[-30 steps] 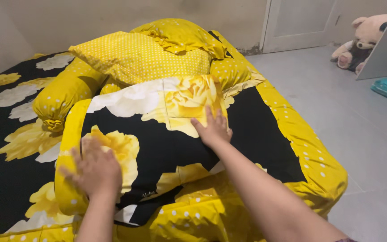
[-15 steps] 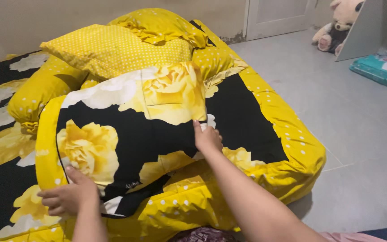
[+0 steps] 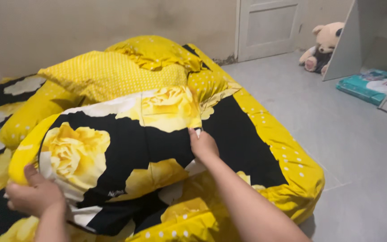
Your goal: The person straightens and arranges yellow and black floral bedding and multiple yellow polka-dotted pillows on a bed. They smooth the duvet, reposition and fluff the pillows, and align the bedding edges to tidy the bed surface.
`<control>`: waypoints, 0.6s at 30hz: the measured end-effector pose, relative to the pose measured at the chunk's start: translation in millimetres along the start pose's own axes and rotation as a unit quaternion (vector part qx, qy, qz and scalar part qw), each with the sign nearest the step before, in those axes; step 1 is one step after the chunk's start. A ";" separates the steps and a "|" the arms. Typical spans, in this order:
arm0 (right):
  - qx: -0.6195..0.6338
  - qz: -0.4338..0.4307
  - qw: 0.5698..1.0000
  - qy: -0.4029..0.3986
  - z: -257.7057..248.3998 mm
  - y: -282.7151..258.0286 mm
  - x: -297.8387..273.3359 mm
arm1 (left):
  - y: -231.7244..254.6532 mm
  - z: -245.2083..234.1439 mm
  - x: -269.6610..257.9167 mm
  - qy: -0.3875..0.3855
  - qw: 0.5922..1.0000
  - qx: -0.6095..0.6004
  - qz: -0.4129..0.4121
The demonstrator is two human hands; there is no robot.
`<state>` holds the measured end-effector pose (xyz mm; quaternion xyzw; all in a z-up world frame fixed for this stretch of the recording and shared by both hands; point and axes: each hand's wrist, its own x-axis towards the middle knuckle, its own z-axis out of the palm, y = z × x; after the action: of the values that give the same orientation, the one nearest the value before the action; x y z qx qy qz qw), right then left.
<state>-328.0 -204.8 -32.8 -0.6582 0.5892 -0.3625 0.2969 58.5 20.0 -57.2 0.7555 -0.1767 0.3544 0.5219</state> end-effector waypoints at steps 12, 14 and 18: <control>0.038 0.002 0.998 -0.040 14.5 25.8 -14.6 | -21.3 44.9 43.4 0.034 0.992 -0.029 0.118; 0.030 0.009 0.999 -0.037 17.6 28.4 -16.6 | -22.2 47.3 40.8 0.037 0.994 -0.023 0.103; -0.007 0.026 0.997 -0.073 33.1 38.6 -34.6 | -46.2 31.5 9.1 -0.052 0.994 0.079 -0.058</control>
<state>-323.7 -176.7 -87.3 -0.6699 0.5850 -0.3013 0.3438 105.2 10.3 -87.8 0.8206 -0.1312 0.2966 0.4706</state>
